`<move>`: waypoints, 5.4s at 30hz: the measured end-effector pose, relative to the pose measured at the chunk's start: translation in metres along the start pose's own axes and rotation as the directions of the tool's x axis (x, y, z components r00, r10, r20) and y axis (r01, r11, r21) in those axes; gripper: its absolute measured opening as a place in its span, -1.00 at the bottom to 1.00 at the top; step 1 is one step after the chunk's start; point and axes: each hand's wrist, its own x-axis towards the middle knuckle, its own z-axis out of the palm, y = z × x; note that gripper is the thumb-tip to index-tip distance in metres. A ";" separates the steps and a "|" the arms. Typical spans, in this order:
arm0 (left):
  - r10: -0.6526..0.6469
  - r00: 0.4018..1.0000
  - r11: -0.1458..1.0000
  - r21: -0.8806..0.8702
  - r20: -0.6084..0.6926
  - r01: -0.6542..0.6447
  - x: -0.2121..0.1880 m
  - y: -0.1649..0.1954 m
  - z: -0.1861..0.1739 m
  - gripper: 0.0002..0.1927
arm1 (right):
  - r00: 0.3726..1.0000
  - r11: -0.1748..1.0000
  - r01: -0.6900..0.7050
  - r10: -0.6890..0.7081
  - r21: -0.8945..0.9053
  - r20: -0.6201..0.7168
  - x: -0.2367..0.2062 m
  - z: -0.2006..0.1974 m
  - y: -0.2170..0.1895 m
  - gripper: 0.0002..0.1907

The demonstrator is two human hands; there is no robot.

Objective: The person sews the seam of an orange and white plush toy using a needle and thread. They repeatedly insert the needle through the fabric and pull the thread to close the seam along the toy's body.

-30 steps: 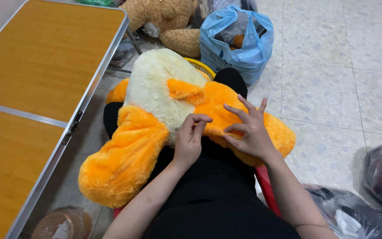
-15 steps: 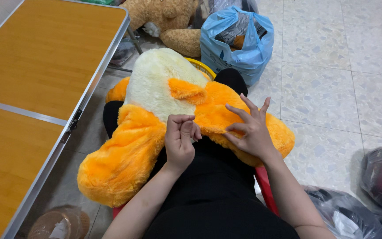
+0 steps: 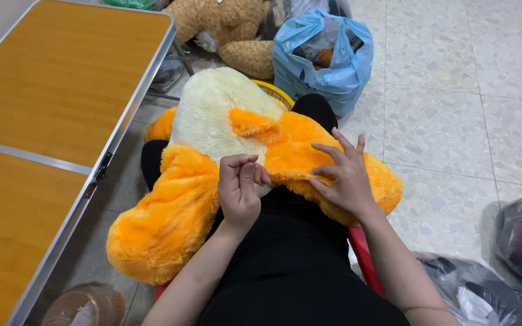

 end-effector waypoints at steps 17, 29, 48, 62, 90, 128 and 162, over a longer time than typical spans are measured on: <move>-0.175 0.947 0.693 0.717 0.268 -0.074 -0.005 0.009 0.028 -0.91 | 0.997 0.993 0.008 0.001 -0.118 0.080 0.001 -0.012 -0.007 -0.77; -0.148 0.944 0.653 0.746 0.295 -0.131 -0.010 0.007 0.030 -0.90 | 0.999 0.998 0.027 -0.026 -0.053 0.023 0.002 -0.015 -0.011 -0.83; -0.102 0.959 0.648 0.749 0.264 -0.138 -0.010 0.009 0.034 -0.90 | 0.999 0.999 0.034 -0.033 0.025 -0.006 0.003 -0.014 -0.016 -0.87; -0.087 0.955 0.610 0.773 0.283 -0.174 -0.009 0.017 0.029 -0.86 | 0.998 0.999 0.001 0.001 0.035 -0.061 0.002 -0.012 -0.010 -0.88; -0.153 0.953 0.774 0.631 0.261 -0.048 -0.002 -0.002 0.026 -0.92 | 0.988 0.981 0.153 -0.156 0.123 0.015 0.002 -0.009 -0.013 -0.88; 0.109 0.923 0.388 0.838 0.370 -0.382 0.002 0.001 0.009 -0.80 | 0.994 0.991 0.077 -0.085 0.109 0.067 0.006 -0.013 -0.014 -0.86; 0.043 0.917 0.558 0.751 0.397 -0.352 -0.002 0.001 0.010 -0.86 | 0.994 0.992 0.094 -0.099 0.089 0.052 0.005 -0.008 -0.008 -0.86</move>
